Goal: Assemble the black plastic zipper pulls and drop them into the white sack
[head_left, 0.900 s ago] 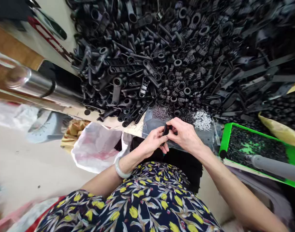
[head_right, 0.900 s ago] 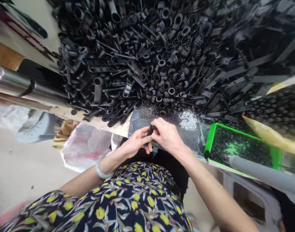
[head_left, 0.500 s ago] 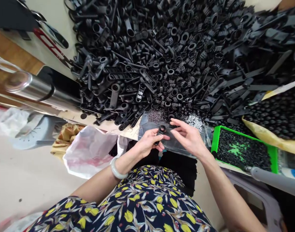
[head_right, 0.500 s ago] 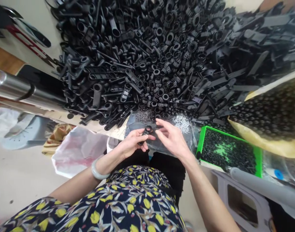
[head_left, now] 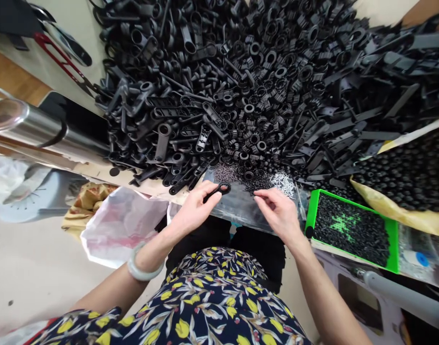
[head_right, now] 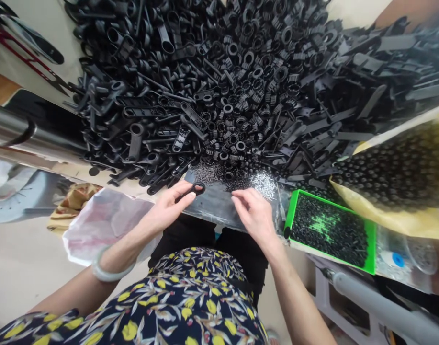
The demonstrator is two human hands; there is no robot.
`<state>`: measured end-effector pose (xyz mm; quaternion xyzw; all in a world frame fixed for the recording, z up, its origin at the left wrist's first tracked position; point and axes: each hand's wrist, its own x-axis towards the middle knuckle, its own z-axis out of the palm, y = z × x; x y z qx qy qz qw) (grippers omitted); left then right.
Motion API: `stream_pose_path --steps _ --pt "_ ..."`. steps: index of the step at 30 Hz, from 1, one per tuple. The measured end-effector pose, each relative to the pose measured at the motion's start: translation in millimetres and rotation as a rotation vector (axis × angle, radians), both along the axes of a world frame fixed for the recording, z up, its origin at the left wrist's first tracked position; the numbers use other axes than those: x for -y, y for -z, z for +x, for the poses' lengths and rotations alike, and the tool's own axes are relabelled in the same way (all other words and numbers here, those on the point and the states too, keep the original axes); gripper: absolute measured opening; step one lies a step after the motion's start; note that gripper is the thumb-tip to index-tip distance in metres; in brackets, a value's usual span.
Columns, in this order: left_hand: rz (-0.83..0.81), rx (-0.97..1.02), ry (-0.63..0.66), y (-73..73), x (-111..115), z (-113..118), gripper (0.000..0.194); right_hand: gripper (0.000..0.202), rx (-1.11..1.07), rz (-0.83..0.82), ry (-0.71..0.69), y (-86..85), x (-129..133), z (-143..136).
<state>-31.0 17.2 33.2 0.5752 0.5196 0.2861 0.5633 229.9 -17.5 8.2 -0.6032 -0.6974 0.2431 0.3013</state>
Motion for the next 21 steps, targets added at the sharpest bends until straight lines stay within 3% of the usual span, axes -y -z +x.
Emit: stream_pose_path --steps 2,4,8,11,14,16,18,21 --pt "0.184 -0.237 0.058 5.9 -3.7 -3.0 0.025 0.02 0.163 0.054 -0.047 2.1 -9.4 -13.5" --pt "0.264 -0.425 0.116 16.2 -5.3 -0.1 0.025 0.022 0.336 0.12 -0.081 5.9 -19.8 -26.2" --pt "0.404 -0.581 0.093 35.4 -3.6 6.2 0.043 0.025 0.479 0.169 -0.095 10.1 -32.1 -35.0" --pt "0.594 -0.612 -0.043 37.6 1.8 4.4 0.048 0.021 0.23 0.127 -0.075 4.5 -26.1 -30.2" --pt "0.687 -0.47 -0.192 26.6 12.0 7.9 0.026 0.012 -0.169 0.038 0.027 -5.5 -10.3 -29.2" --pt "0.5 -0.211 -0.138 16.3 18.8 16.2 0.024 0.009 -0.327 0.022 0.079 -11.2 0.2 -34.0" --pt "0.139 0.071 -0.045 8.6 22.6 26.1 0.028 0.007 -0.37 0.055 0.08 -14.1 7.3 -41.1" --pt "-0.294 0.358 -0.067 6.7 22.2 33.8 0.033 0.009 -0.345 0.11 0.062 -12.2 11.6 -49.4"
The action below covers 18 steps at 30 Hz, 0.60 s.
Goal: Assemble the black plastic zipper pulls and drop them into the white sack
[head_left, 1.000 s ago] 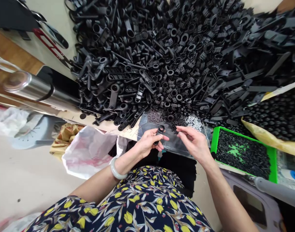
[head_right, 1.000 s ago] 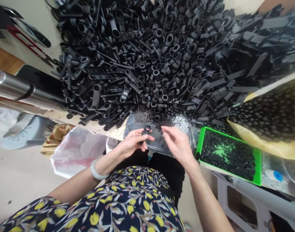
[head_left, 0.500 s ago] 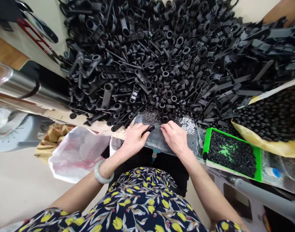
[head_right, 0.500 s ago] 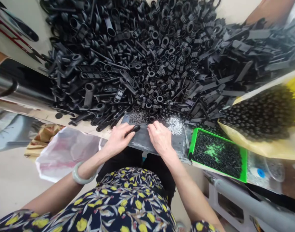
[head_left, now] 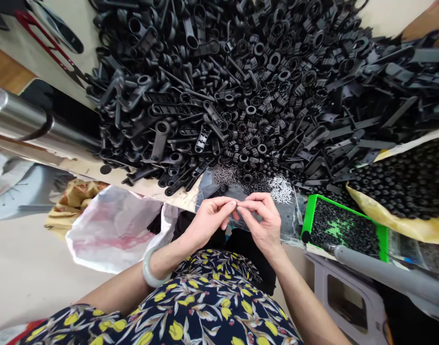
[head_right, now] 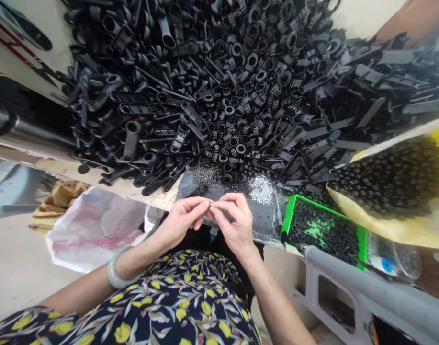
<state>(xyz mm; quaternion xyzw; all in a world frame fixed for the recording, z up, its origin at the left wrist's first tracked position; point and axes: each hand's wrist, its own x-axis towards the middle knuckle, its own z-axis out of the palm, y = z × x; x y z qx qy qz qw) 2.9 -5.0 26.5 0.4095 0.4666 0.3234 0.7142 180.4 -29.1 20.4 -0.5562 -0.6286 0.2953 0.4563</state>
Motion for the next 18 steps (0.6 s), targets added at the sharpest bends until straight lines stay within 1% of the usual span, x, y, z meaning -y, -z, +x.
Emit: stream_pose_path --steps 2,4,7,10,12,14,16,17,18 --pt "-0.136 0.103 -0.021 3.5 -1.7 -1.8 0.034 0.01 -0.004 -0.008 -0.02 3.4 1.2 -2.6" --pt "-0.225 0.158 0.002 7.0 -2.4 -6.5 0.036 0.011 -0.042 -0.055 -0.045 6.1 2.6 -4.2" --pt "-0.286 0.21 0.029 8.4 -1.1 -11.6 0.038 0.008 -0.102 -0.135 -0.054 5.6 4.5 -6.7" --pt "-0.304 0.247 -0.011 6.4 -0.1 -12.0 0.035 0.009 -0.115 -0.158 -0.072 2.2 1.9 -6.5" --pt "-0.238 0.176 -0.051 4.8 -0.6 -12.3 0.034 0.011 -0.07 -0.148 -0.1 1.3 -4.0 -2.5" --pt "-0.063 -0.001 -0.083 3.2 -2.1 -14.2 0.03 0.014 0.047 -0.111 -0.109 2.9 -13.3 4.0" --pt "0.137 -0.19 -0.088 1.6 -4.8 -17.0 0.024 0.017 0.241 -0.054 -0.095 7.3 -24.7 10.2" --pt "0.207 -0.249 -0.085 1.0 -6.8 -18.5 0.022 0.019 0.352 -0.019 -0.09 10.1 -30.7 12.1" --pt "0.243 -0.276 -0.085 0.4 -9.3 -19.7 0.021 0.02 0.463 0.014 -0.091 13.3 -36.6 13.1"
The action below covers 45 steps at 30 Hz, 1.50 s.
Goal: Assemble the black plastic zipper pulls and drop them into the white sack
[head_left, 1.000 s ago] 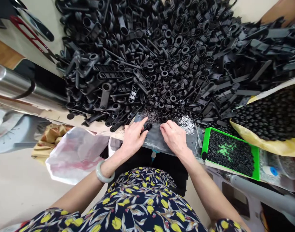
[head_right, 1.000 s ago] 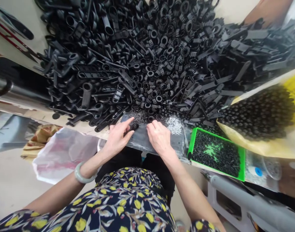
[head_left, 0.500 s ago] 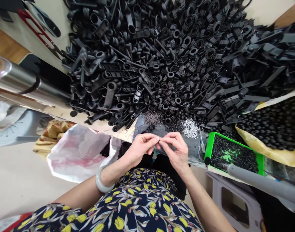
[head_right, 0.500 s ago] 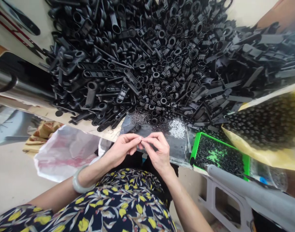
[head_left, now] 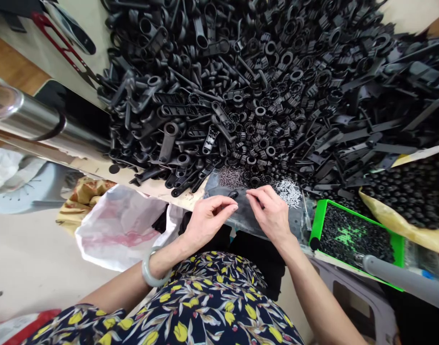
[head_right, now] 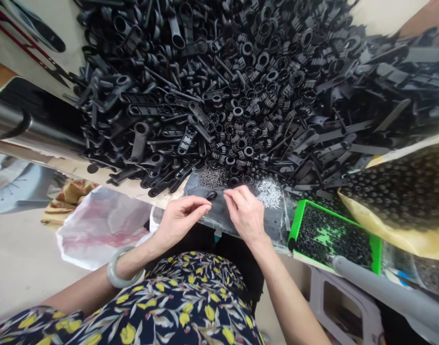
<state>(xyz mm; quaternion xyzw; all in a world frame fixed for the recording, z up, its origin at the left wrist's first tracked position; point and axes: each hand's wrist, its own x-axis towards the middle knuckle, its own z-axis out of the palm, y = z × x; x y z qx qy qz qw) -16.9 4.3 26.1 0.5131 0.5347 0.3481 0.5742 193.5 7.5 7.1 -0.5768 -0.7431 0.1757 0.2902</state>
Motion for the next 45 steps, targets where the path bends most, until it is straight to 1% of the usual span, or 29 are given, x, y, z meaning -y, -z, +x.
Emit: stream_pose_path --steps 2,4,6,7,9,11,14,16,18,22,25,28,31,33,37,39,41,43,45 --pt "-0.013 0.027 -0.03 -0.8 -6.3 -1.8 0.023 0.023 0.193 0.058 -0.025 6.4 -10.8 -1.2" --pt "-0.084 0.099 -0.094 -1.7 -13.0 -2.9 0.028 0.024 0.331 0.087 -0.05 11.5 -19.4 -4.9" --pt "-0.164 0.181 -0.145 -4.0 -18.0 -3.8 0.032 0.024 0.388 0.078 -0.062 13.3 -24.9 -8.2" --pt "-0.208 0.225 -0.153 -5.7 -19.3 -4.0 0.034 0.023 0.381 0.069 -0.067 12.4 -26.1 -8.9" --pt "-0.293 0.309 -0.139 -10.3 -19.0 -3.9 0.038 0.022 0.29 0.045 -0.071 6.5 -24.3 -8.0" --pt "-0.358 0.362 -0.11 -14.9 -15.5 -1.7 0.04 0.018 0.093 0.006 -0.064 -4.3 -16.5 -4.8" --pt "-0.393 0.389 -0.065 -17.8 -7.4 6.1 0.04 0.012 -0.209 -0.082 -0.062 -22.7 2.6 0.5" --pt "-0.393 0.394 -0.036 -16.5 -2.3 13.1 0.039 0.012 -0.276 -0.108 -0.078 -31.2 15.0 2.3" --pt "-0.373 0.382 -0.017 -13.6 1.6 19.8 0.036 0.013 -0.281 -0.108 -0.075 -34.6 23.8 3.1" --pt "-0.299 0.314 -0.003 -7.8 6.4 28.1 0.032 0.013 -0.319 -0.169 -0.048 -31.7 31.9 5.7" --pt "-0.295 0.295 -0.006 -5.7 9.1 31.3 0.032 0.014 -0.369 -0.236 -0.05 -28.1 36.3 8.1" --pt "-0.329 0.317 -0.01 -5.3 11.7 34.5 0.034 0.012 -0.489 -0.302 -0.014 -25.0 41.0 9.4" --pt "-0.346 0.356 0.007 -4.7 13.8 37.5 0.034 0.014 -0.643 -0.369 0.054 -22.2 44.6 11.3" --pt "-0.347 0.373 0.024 -3.5 14.7 38.7 0.034 0.015 -0.697 -0.391 0.085 -21.2 45.5 13.4" --pt "-0.326 0.375 0.055 -0.4 14.5 40.1 0.03 0.01 -0.695 -0.385 0.056 -22.0 44.0 17.3" --pt "-0.325 0.382 0.033 0.3 13.5 41.4 0.03 0.008 -0.701 -0.356 0.073 -22.1 42.4 17.6" --pt "-0.338 0.399 -0.004 0.6 12.5 43.0 0.031 0.008 -0.694 -0.313 0.125 -21.2 40.6 16.7" --pt "-0.344 0.408 -0.03 0.8 11.9 44.4 0.031 0.009 -0.656 -0.275 0.161 -20.3 39.0 14.9" --pt "-0.332 0.395 -0.048 0.8 11.8 45.6 0.03 0.008 -0.596 -0.253 0.156 -20.3 37.8 12.7"
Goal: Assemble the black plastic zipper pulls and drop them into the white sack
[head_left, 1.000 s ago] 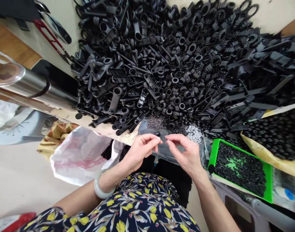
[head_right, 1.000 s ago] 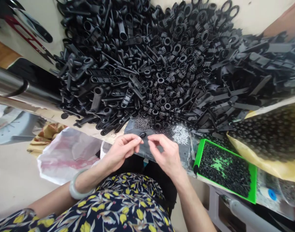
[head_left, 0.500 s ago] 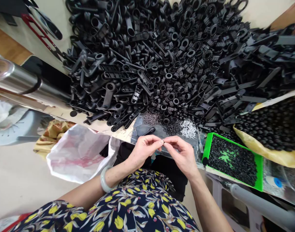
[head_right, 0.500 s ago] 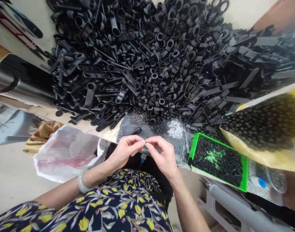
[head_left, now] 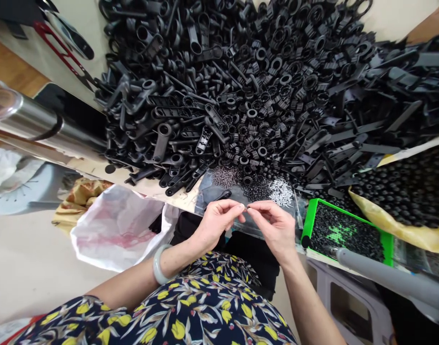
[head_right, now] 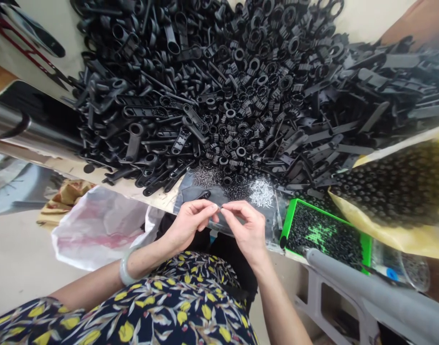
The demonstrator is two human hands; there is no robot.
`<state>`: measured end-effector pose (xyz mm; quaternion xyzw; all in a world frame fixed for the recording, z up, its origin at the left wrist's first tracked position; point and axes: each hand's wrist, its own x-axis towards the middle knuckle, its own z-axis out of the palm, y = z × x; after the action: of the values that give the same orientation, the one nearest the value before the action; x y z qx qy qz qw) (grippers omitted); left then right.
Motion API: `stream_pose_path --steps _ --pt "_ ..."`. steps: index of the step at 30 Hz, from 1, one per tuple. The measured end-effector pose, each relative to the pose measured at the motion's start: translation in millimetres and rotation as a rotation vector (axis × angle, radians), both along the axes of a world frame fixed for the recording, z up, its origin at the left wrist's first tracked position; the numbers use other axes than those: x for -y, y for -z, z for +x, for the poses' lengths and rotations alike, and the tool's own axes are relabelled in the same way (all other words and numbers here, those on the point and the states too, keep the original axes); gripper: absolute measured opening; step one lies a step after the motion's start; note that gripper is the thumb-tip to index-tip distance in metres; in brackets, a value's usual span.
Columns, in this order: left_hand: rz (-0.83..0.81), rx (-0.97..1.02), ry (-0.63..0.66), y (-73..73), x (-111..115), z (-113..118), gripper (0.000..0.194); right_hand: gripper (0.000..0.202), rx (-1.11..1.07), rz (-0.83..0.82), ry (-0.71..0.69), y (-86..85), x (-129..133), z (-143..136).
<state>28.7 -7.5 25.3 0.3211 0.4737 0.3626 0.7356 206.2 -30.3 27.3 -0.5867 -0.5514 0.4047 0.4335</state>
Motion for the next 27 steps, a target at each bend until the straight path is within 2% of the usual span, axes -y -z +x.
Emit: stream_pose_path --steps 6,10,14,19,24,27 --pt "0.056 -0.081 -0.078 -2.3 1.8 3.6 0.027 0.009 0.152 0.067 -0.027 -4.9 2.8 -8.9" --pt "0.018 -0.036 -0.141 -3.0 4.7 6.8 0.029 0.011 0.158 0.109 0.039 -2.5 8.4 -17.8" --pt "-0.002 0.034 -0.089 -3.0 4.9 5.4 0.03 0.011 0.103 0.151 0.12 2.0 11.1 -22.8" --pt "0.01 0.087 -0.007 -5.6 -2.7 1.6 0.027 0.012 0.127 0.213 0.05 -2.4 6.2 -17.8" --pt "-0.255 0.232 -0.11 -9.6 -10.2 8.8 0.031 0.015 0.197 0.242 0.048 -6.1 -2.7 -15.9" --pt "-0.331 0.281 -0.113 -9.7 -11.7 12.1 0.034 0.014 0.299 0.323 0.056 -4.3 -7.4 -16.5"
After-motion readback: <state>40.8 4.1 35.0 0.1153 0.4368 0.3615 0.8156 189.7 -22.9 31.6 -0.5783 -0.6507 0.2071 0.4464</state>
